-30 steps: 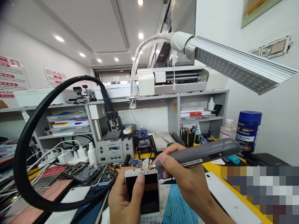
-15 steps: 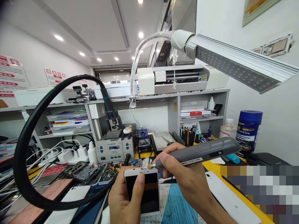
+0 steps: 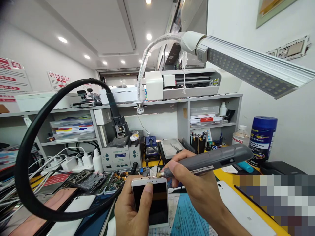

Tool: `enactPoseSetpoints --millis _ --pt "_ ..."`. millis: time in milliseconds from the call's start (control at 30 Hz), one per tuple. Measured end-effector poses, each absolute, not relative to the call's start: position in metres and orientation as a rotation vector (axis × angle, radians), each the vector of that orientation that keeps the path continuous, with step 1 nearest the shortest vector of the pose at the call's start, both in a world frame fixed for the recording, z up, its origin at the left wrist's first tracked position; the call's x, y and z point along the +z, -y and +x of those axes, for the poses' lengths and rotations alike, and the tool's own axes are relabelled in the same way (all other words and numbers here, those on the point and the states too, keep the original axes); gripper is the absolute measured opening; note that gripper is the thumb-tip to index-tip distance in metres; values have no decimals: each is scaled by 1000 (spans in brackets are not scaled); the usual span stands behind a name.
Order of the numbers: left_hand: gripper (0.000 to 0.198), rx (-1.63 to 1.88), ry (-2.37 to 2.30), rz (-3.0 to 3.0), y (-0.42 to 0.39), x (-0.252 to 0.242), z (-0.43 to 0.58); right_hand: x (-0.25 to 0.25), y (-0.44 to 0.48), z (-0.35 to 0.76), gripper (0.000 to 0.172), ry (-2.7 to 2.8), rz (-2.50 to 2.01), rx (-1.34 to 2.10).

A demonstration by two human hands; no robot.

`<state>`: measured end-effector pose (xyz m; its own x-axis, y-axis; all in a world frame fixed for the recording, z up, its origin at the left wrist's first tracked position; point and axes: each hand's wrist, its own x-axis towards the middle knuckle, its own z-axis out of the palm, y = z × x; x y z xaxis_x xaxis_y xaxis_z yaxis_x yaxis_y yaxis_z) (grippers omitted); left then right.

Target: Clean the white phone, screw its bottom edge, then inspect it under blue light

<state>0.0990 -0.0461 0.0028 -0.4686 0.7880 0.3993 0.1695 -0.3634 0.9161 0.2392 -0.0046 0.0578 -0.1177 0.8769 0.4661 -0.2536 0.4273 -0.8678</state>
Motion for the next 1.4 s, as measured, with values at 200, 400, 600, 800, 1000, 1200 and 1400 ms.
enactPoseSetpoints --millis 200,400,600,800,1000,1200,1400 --pt "37 1908 -1431 1288 47 3 100 57 4 239 24 1353 -586 1092" --pt "36 1895 -1443 1292 47 3 100 58 4 239 26 1364 -612 1075" --pt "40 1896 -1452 1267 46 2 100 59 4 241 26 1367 -622 1090" --pt "39 1892 -1438 1263 47 4 100 60 2 239 25 1371 -611 1097" --pt "40 1892 -1436 1271 48 4 100 61 3 238 26 1351 -604 1097" --pt "38 1914 -1442 1279 47 4 102 61 5 238 24 1353 -595 1105" --pt "39 1936 -1467 1297 45 1 101 59 5 240 22 1364 -581 1124"
